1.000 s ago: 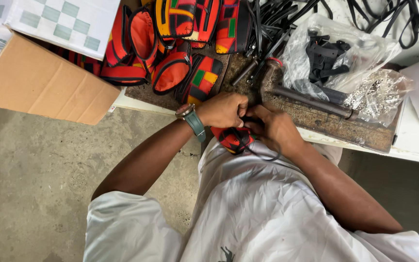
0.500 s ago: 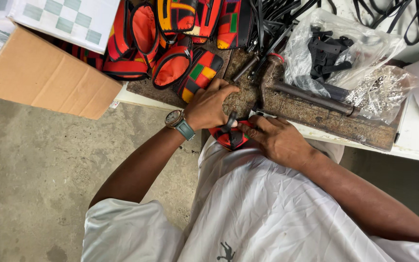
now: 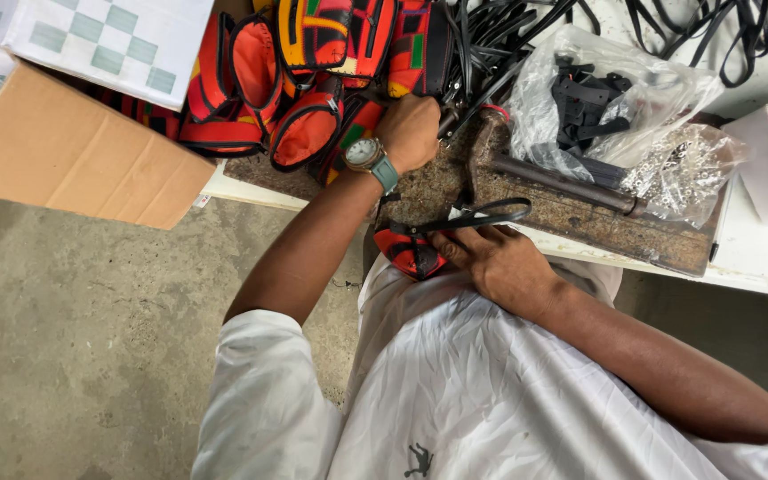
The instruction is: The person picks up small colorful fabric pouches from a work table and attaches black straps and hardware to them by hand, threading and fastening the strap ends, then sets the finished pouches aside on the table.
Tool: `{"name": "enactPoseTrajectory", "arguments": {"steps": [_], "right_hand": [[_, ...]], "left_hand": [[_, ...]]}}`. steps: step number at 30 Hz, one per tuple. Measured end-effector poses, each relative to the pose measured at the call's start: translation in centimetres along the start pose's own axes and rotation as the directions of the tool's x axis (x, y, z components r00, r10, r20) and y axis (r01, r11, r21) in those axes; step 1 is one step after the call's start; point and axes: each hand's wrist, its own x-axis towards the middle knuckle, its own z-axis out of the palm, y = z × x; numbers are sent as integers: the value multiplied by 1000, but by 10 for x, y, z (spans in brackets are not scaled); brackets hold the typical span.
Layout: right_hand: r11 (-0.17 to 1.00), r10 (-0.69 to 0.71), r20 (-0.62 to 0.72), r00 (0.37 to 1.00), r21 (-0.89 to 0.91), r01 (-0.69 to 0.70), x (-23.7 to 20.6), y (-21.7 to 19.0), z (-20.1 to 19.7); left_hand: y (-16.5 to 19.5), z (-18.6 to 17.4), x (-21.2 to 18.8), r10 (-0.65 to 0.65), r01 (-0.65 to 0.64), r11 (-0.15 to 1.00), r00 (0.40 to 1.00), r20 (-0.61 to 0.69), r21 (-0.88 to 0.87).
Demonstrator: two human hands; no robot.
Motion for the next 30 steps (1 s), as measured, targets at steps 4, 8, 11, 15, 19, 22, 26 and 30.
{"name": "enactPoseTrajectory", "arguments": {"steps": [4,8,11,15,19,22,26,30], "right_hand": [[1000,-9,26,1000,-23,10,-4,0,5],[1000,20,66,998,0,-20,-11,6,26],[987,27,644,765,-140,84,-15,12,42],[984,-28,398,917,-149,95,-15,12,45],[999,6,29,1000,-36,-5,-11,6,26],[999,6,40,999,-50,-4,-6,1,8],[998,10,-24,1000,-62,-11,-1,-5,-6],[999,19,-5,1000,-32,-20,-1,-5,-10]], "left_hand": [[-1,-15,-22,-56,118,942,978,200,-315],[27,-43,-91,208,150,-217,973,104,-965],[78,-29,-129,359,168,-463,933,-10,-870],[106,12,-97,112,-48,-303,990,-86,-952],[63,27,-90,-138,-123,-45,984,-116,-991],[36,20,-124,-143,-142,115,977,-157,-983],[25,3,-171,-136,-37,392,986,-97,-919],[36,4,-182,-172,-38,620,968,-183,-784]]}}
